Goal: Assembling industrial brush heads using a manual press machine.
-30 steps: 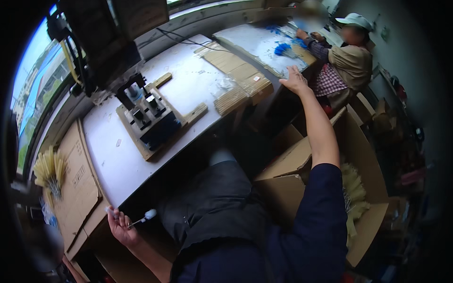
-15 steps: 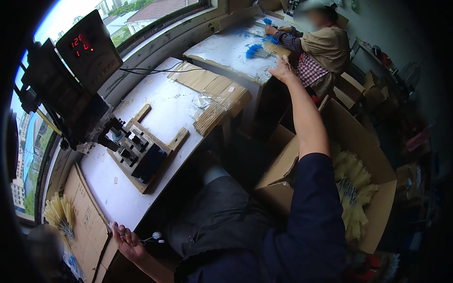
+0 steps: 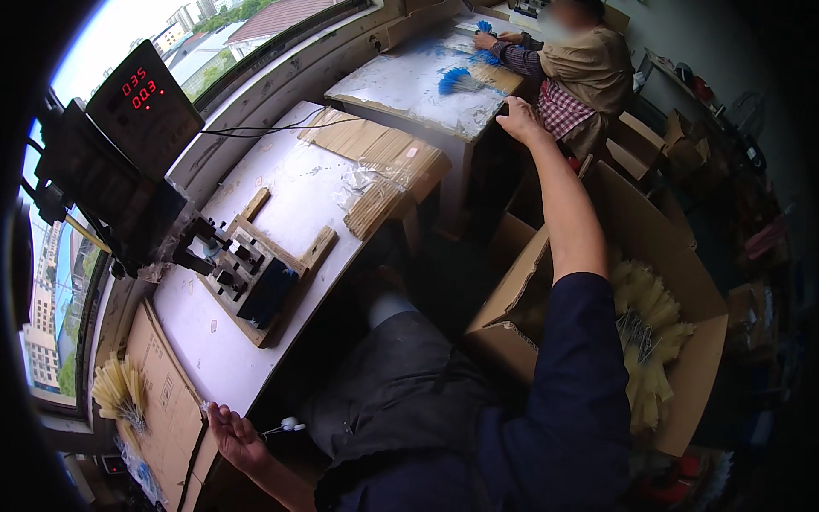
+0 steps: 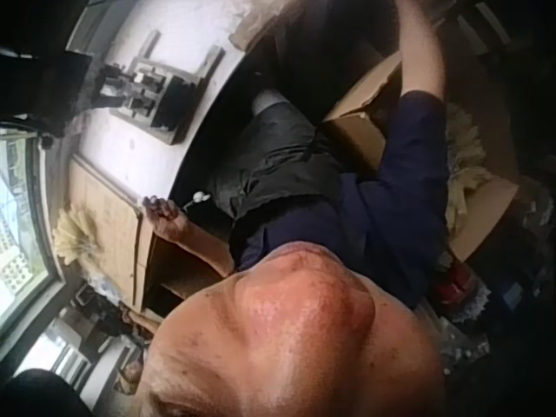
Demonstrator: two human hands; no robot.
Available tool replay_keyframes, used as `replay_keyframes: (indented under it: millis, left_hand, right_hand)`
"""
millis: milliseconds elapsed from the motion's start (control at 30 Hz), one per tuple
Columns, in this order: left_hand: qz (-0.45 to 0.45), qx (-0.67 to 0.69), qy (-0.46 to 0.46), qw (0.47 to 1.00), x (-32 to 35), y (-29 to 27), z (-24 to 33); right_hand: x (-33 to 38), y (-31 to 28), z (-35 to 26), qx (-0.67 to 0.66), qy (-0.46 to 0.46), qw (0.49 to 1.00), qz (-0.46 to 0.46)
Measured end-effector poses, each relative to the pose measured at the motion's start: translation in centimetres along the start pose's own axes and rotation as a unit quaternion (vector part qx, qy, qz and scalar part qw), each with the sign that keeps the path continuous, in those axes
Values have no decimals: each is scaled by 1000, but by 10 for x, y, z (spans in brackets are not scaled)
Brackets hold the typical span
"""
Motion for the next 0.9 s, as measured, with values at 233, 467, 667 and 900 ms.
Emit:
replay_keyframes:
  millis: [233,467,667,900]
  left_hand:
    - [77,-121,36,989,8,39,-5]
    - [71,-160,59,983,17,62,-10]
    - [76,-173,53,981,16,64,-13]
    - [47,-169,16,984,12,69,-28]
  right_hand:
    - [12,15,27,17,20,999,30]
    - [14,14,34,-17,45,998,34]
    - [14,6,20,-48,40,993,97]
    - [-3,-8,-3,1,-34,954,299]
Point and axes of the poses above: each hand's wrist, its own x-axis away from the middle knuckle, its own y-axis out of the palm, z = x × y, the point moved 2 cm from there along -x, towards the middle knuckle, and after that the axes turned 12 degrees about -y, right-handed, at the moved point
